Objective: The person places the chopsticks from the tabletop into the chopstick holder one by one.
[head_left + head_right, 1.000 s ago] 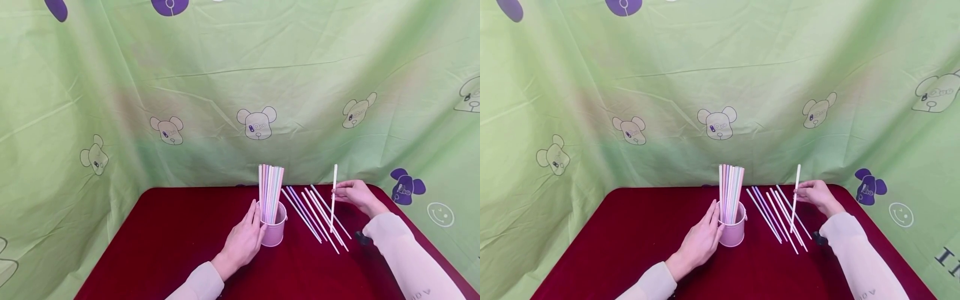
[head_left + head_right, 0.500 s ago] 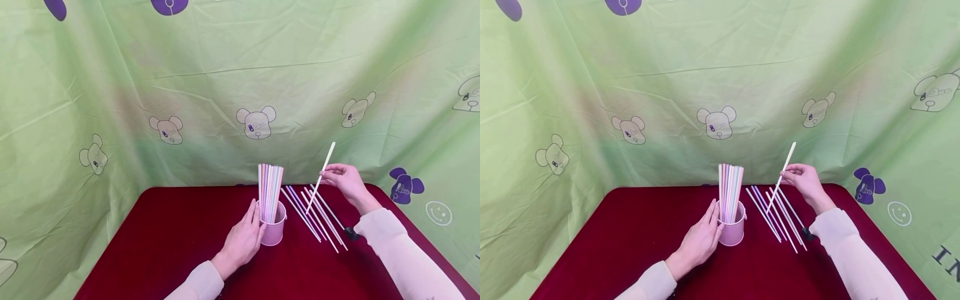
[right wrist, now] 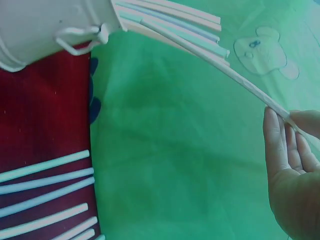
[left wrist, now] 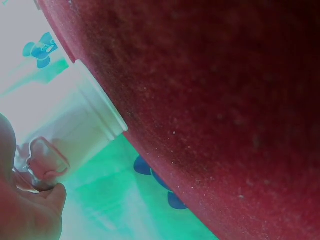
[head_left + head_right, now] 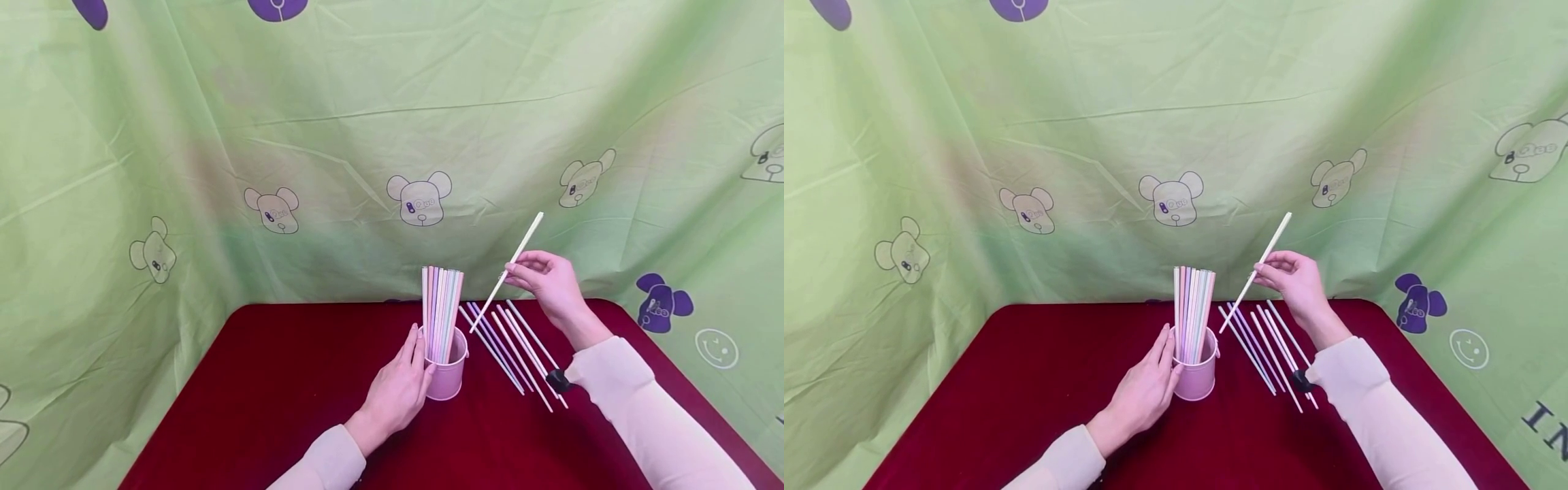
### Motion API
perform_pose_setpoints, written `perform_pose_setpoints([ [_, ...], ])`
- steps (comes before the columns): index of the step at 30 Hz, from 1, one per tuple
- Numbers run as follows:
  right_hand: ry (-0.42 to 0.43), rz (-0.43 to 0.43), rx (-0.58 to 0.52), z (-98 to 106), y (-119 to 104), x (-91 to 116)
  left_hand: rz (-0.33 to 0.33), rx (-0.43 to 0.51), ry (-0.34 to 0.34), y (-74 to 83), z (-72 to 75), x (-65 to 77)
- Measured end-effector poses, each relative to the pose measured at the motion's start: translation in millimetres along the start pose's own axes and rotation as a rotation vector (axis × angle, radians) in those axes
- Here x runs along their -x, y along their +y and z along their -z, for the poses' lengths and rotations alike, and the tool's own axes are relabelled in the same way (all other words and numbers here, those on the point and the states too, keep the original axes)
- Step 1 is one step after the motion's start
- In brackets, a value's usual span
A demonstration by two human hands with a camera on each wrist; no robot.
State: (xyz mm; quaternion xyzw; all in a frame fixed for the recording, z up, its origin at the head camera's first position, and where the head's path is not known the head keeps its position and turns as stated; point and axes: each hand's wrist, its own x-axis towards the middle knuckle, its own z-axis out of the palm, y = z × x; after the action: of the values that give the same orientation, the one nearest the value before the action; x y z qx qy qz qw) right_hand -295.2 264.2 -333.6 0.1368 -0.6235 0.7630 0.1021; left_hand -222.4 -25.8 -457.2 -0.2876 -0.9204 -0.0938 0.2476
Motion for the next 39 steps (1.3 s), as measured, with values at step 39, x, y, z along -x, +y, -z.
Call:
perform_pose_setpoints([
  [39,-0.341,-0.015,0.641,-66,60,19,0.020,0.012,-0.023,0.6,0.7,-1.3],
])
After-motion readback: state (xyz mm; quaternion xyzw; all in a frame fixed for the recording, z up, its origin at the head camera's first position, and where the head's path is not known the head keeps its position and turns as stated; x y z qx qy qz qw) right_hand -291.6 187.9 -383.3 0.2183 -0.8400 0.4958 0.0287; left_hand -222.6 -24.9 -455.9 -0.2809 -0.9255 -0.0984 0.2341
